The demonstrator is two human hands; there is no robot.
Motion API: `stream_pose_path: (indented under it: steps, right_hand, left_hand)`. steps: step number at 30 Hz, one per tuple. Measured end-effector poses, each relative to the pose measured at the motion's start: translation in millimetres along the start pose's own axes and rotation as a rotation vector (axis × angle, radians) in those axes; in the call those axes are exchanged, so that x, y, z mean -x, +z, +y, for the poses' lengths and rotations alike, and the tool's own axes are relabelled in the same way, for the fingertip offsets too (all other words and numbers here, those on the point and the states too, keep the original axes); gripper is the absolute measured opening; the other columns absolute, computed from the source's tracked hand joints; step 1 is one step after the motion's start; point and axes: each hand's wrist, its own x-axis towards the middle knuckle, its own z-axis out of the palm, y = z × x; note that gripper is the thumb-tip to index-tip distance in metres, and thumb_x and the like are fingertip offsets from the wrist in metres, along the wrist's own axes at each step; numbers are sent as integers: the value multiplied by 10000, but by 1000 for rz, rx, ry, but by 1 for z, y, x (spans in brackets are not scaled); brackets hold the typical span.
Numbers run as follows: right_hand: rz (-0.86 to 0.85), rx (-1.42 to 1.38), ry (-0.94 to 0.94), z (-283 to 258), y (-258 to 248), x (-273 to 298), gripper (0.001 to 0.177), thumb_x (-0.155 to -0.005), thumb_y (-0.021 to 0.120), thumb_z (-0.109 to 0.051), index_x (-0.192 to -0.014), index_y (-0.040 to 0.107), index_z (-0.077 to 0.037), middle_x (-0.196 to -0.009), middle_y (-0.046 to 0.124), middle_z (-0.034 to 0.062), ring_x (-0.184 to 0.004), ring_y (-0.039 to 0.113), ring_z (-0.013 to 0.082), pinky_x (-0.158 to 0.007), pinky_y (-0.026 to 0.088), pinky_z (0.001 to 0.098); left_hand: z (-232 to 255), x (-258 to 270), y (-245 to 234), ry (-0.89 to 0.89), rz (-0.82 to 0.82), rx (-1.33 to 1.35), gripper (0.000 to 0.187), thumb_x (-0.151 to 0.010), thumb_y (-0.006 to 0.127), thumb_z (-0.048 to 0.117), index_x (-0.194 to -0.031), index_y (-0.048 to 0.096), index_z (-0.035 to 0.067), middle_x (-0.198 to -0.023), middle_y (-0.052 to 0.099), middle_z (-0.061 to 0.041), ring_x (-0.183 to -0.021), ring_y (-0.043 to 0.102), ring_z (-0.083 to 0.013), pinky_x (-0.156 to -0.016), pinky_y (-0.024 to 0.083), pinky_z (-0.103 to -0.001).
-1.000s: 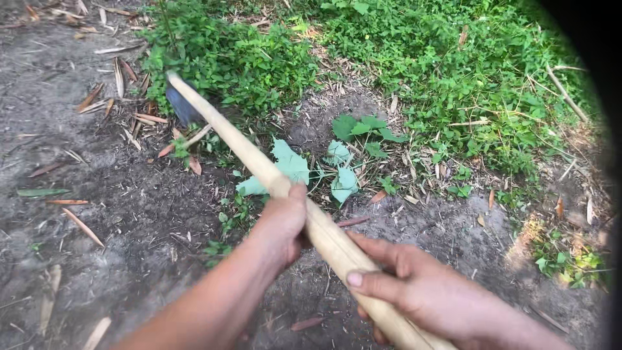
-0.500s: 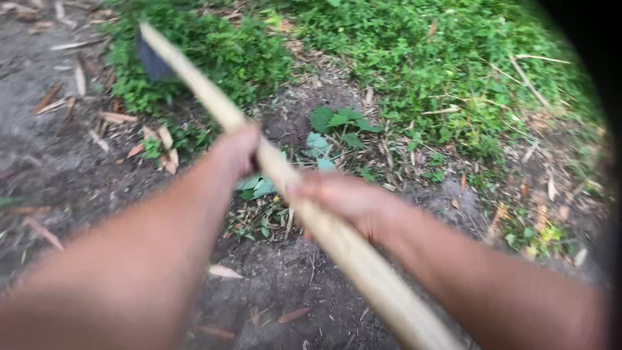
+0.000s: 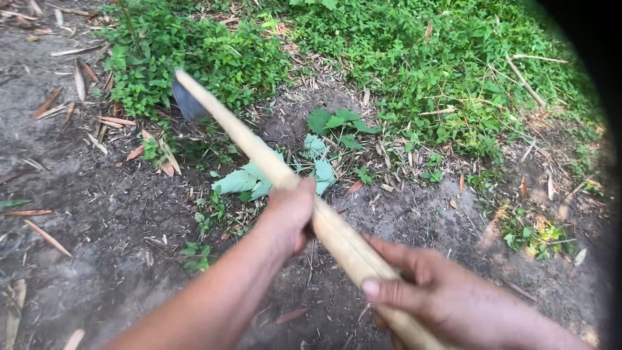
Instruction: The person uses a hoe to dig into the soil in an outdoor garden area.
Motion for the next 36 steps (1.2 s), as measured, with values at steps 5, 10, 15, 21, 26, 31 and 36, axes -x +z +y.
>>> stream_pose_path:
  steps: [5, 10, 15, 21, 26, 31, 36]
  right_hand:
    - [110, -165, -171, -70, 2, -29, 628, -1026, 609, -331, -1607, 417, -192, -776, 626, 45, -604, 661, 148, -532, 617, 316]
    - [252, -113, -108, -101, -14, -107, 670, -921, 570, -389, -1559, 397, -278, -748, 625, 57, -525, 607, 163, -469, 555, 315]
    - [66, -314, -37, -45, -10, -157, 653, -1001, 597, -381, -1501, 439, 8, -825, 627, 86, -589, 634, 185, -501, 582, 344]
    - [237, -197, 377, 13, 25, -49, 674, -944, 649, -401, -1560, 415, -255, -824, 670, 43, -588, 619, 149, -498, 550, 327]
    - [164, -269, 273, -7, 33, -35, 653, -903, 706, -369, -1514, 485, -302, -719, 597, 46, -505, 571, 148, -454, 513, 296]
    - [139, -197, 182, -23, 26, -41, 662, -879, 740, -305, -1491, 499, -227, -710, 597, -2, -497, 573, 130, -454, 532, 289]
    - [148, -154, 66, -50, 7, -48, 723, -887, 726, -264, -1550, 441, -212, -695, 628, 43, -512, 618, 152, -463, 555, 293]
  left_hand:
    - [80, -46, 20, 384, -79, -168, 426, -980, 609, 307, -1242, 554, -24, -1026, 680, -182, -891, 701, -329, -791, 617, -513]
    - [153, -110, 26, 280, -91, -159, 433, -984, 555, 322, -1290, 476, 26, -1083, 643, -186, -929, 697, -336, -837, 616, -552]
    - [92, -184, -17, 30, -94, -398, 458, -1033, 454, 373, -1344, 520, 42, -1142, 666, -193, -957, 708, -324, -875, 626, -516]
    - [-66, -99, -42, -197, -110, -27, 448, -1044, 482, 388, -1326, 454, 42, -1095, 624, -216, -961, 659, -389, -866, 577, -615]
    - [-50, -67, -35, -151, 27, 106, 425, -1039, 524, 343, -1289, 473, 3, -1097, 633, -230, -933, 673, -390, -842, 588, -593]
    - [-22, -57, -30, -80, -33, 181, 427, -1040, 531, 304, -1303, 444, -21, -1092, 577, -225, -936, 653, -391, -843, 614, -600]
    - [33, -63, -5, 40, -40, -63, 438, -1016, 515, 350, -1261, 486, -12, -1016, 662, -224, -916, 701, -392, -828, 610, -568]
